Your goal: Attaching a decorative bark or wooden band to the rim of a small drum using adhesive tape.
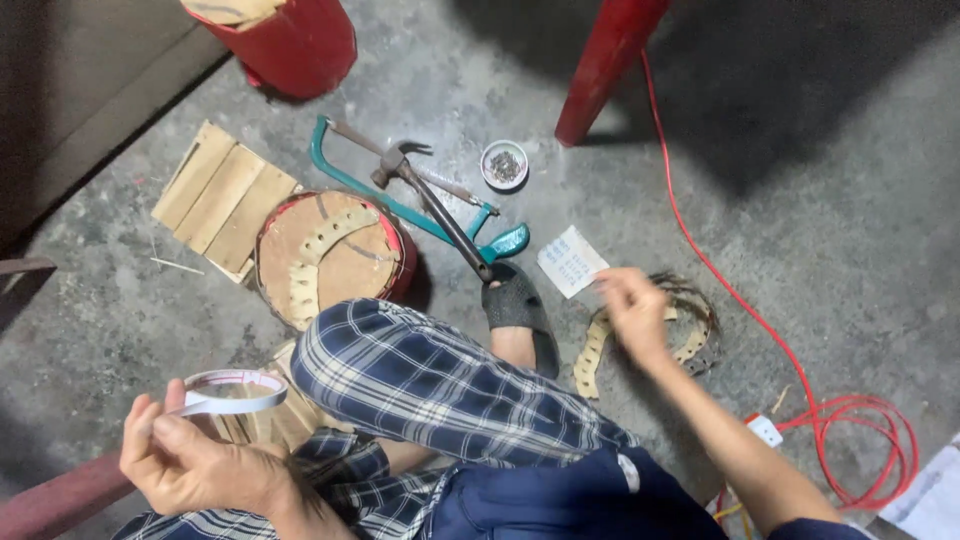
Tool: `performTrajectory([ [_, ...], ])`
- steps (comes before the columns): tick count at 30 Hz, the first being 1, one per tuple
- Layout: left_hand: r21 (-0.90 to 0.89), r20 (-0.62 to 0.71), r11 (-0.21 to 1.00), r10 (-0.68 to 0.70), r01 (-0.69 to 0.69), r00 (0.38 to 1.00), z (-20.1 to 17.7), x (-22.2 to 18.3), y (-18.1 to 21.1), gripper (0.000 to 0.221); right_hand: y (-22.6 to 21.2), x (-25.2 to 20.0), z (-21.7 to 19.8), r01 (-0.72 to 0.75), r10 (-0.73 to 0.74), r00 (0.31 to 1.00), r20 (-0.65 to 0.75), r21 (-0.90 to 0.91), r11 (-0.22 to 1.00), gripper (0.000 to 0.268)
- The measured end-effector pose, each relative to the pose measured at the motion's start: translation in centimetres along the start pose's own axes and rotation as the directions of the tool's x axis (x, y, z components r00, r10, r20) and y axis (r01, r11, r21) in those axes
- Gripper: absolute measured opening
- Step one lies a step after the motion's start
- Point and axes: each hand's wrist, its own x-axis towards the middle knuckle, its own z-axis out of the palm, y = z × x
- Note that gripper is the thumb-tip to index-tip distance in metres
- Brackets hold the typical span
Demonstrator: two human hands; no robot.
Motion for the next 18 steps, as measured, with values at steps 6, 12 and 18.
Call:
performTrajectory([
  [6, -0.055, -0.026, 0.996, -0.068, 0.066, 0.997, -0.3, -0.2, -0.9, 0.011, 13.9, -10.1, -4.0, -0.245, 0.236, 0.969, -0.079, -0.473, 0.846, 0.018],
  [12, -0.117, -0.011, 0.981, -0.158, 0.156, 0.987, 0.3, -0.8, -0.9, 0.011, 17.1, -18.6, 0.0, 0.423, 0.151, 0.787, 0.598, -0.701, 0.574, 0.08],
  [18, -0.145, 0.007, 0.981, -0.127, 0.127, 0.992, 0.0, -0.9, -1.6, 0.007, 14.4, -15.2, 0.4, 0.31, 0.536, 0.617, 0.575, -0.805, 0.506, 0.085],
])
